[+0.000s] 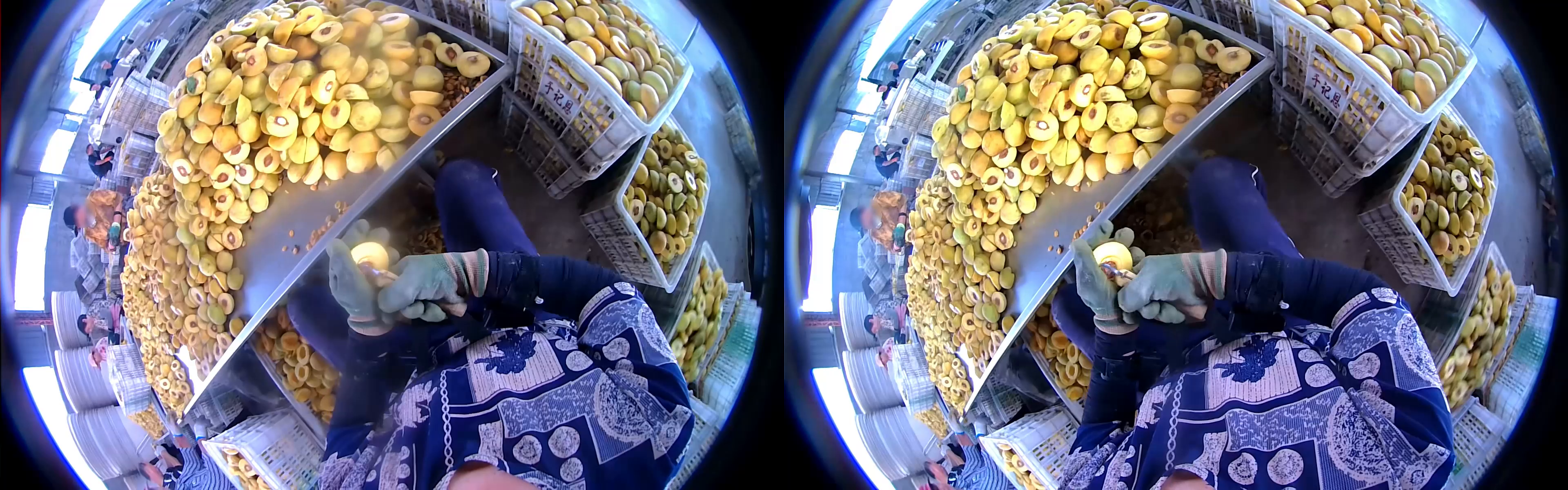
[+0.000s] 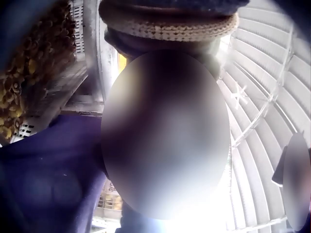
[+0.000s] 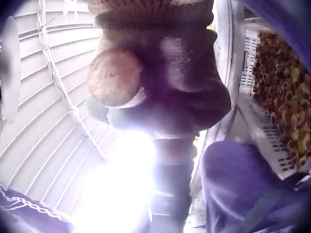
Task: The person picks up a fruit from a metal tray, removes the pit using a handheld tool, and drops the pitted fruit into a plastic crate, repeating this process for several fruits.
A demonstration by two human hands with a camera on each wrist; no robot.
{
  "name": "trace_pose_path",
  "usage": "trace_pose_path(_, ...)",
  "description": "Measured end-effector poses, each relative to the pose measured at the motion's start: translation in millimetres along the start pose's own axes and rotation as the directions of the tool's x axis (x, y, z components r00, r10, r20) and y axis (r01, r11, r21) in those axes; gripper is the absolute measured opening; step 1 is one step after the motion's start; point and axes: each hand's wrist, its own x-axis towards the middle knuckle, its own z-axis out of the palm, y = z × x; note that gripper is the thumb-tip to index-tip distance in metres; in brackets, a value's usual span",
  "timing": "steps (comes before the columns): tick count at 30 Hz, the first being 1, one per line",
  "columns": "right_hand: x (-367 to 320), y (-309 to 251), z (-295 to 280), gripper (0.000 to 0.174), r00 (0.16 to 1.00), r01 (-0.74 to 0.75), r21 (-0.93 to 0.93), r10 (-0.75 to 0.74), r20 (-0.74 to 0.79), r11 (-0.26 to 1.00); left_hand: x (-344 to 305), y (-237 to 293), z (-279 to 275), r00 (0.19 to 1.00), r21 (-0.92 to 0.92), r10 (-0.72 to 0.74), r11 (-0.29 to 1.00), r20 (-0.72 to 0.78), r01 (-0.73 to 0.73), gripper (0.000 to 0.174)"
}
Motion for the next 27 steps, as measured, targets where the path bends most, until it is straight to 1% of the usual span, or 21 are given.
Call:
trace_pose_path(1,0.7,1.3,2.6,0.011,0.997,-0.043,0.231,0.028,0.069,0.972,-2.0,-0.7,-0.2,1.000,-0.001,0.003,1.000,-0.004,-0.003,0.053)
trace_pose_path(2,2.4,4.3,0.9,0.016,0.986,-0.023,0.263,-0.022,0.165,0.964,-3.9,-1.1,-1.3,0.999,0.040,0.031,0.999,-0.017,-0.030,0.053)
trace_pose_path(3,10.3,11.7,-2.9,0.016,0.985,-0.023,0.256,-0.022,0.171,0.966,-3.8,-0.6,-2.9,0.998,0.080,0.063,0.995,-0.027,-0.061,0.054)
trace_pose_path(4,21.3,23.8,-6.2,0.019,0.964,-0.015,0.373,-0.086,0.252,0.928,-4.0,-4.1,-10.0,0.990,0.179,0.142,0.974,0.014,-0.142,0.056)
trace_pose_path(5,26.0,30.3,-3.7,0.022,0.934,-0.021,0.488,-0.157,0.322,0.872,-5.0,-3.4,-10.3,0.990,0.180,0.144,0.973,0.009,-0.143,0.056)
trace_pose_path(7,30.0,36.4,1.7,0.027,0.919,-0.030,0.515,-0.178,0.351,0.857,-5.1,-2.4,-8.3,0.978,0.031,0.151,0.989,-0.143,-0.148,0.047)
trace_pose_path(9,35.3,41.1,7.8,0.027,0.898,-0.056,0.600,-0.222,0.379,0.798,-8.3,-0.7,-16.3,0.965,-0.047,0.199,0.977,-0.168,-0.209,0.040)
trace_pose_path(11,38.6,42.3,15.3,0.029,0.881,-0.059,0.589,-0.236,0.411,0.806,-13.2,7.4,-23.0,0.939,-0.023,0.287,0.955,-0.188,-0.296,0.037)
trace_pose_path(12,41.5,44.0,18.8,0.028,0.873,-0.073,0.576,-0.228,0.432,0.814,-18.3,11.2,-25.2,0.926,-0.003,0.264,0.961,-0.270,-0.275,0.036)
trace_pose_path(13,44.7,44.9,21.4,0.027,0.864,-0.086,0.565,-0.221,0.452,0.821,-20.9,11.6,-30.2,0.888,0.050,0.366,0.929,-0.279,-0.367,0.036)
trace_pose_path(14,46.9,42.8,23.1,0.027,0.860,-0.088,0.561,-0.221,0.459,0.823,-20.4,12.3,-44.2,0.834,0.227,0.480,0.875,-0.273,-0.428,0.037)
trace_pose_path(15,47.5,39.3,24.2,0.024,0.872,-0.071,0.491,-0.185,0.454,0.868,-17.3,13.6,-66.2,0.772,0.395,0.585,0.788,-0.246,-0.472,0.038)
trace_pose_path(17,45.5,30.9,23.8,0.018,0.897,-0.045,0.337,-0.110,0.429,0.940,-10.2,23.0,-135.5,0.662,0.800,0.715,0.523,-0.223,-0.295,0.050)
trace_pose_path(19,54.9,22.6,11.2,0.016,0.931,-0.064,0.295,-0.050,0.362,0.953,-11.5,35.4,-170.4,0.587,0.489,0.631,0.772,-0.508,-0.406,0.048)
trace_pose_path(20,73.5,27.0,-3.4,0.017,0.987,-0.126,0.032,0.122,0.100,0.992,-11.7,47.0,-208.1,0.680,0.730,0.612,0.663,-0.404,-0.163,0.044)
trace_pose_path(21,85.5,28.5,-12.8,0.018,0.956,-0.251,-0.198,0.210,-0.205,0.948,-9.4,56.9,-234.4,0.775,0.898,0.545,0.435,-0.321,0.066,0.040)
trace_pose_path(22,87.6,26.6,-17.0,0.018,0.958,-0.241,-0.197,0.201,-0.204,0.950,-8.7,61.2,-225.1,0.696,0.984,0.709,-0.013,-0.118,0.180,0.037)
trace_pose_path(23,88.4,24.3,-22.7,0.018,0.964,-0.189,-0.287,0.122,-0.237,0.939,1.9,66.2,-213.4,0.691,0.985,0.714,-0.017,-0.107,0.171,0.037)
trace_pose_path(25,92.3,24.7,-30.8,0.021,0.963,-0.140,-0.373,0.039,-0.266,0.917,35.2,75.1,-184.3,0.728,0.988,0.685,0.089,0.029,-0.124,0.040)
trace_pose_path(26,94.8,27.3,-33.5,0.022,0.954,-0.128,-0.430,-0.008,-0.301,0.894,58.3,80.1,-164.9,0.827,0.956,0.562,0.249,-0.012,-0.155,0.043)
trace_pose_path(27,95.8,26.0,-38.4,0.025,0.941,-0.120,-0.488,-0.057,-0.332,0.865,78.6,84.9,-133.4,0.856,0.913,0.516,0.338,0.023,-0.228,0.044)
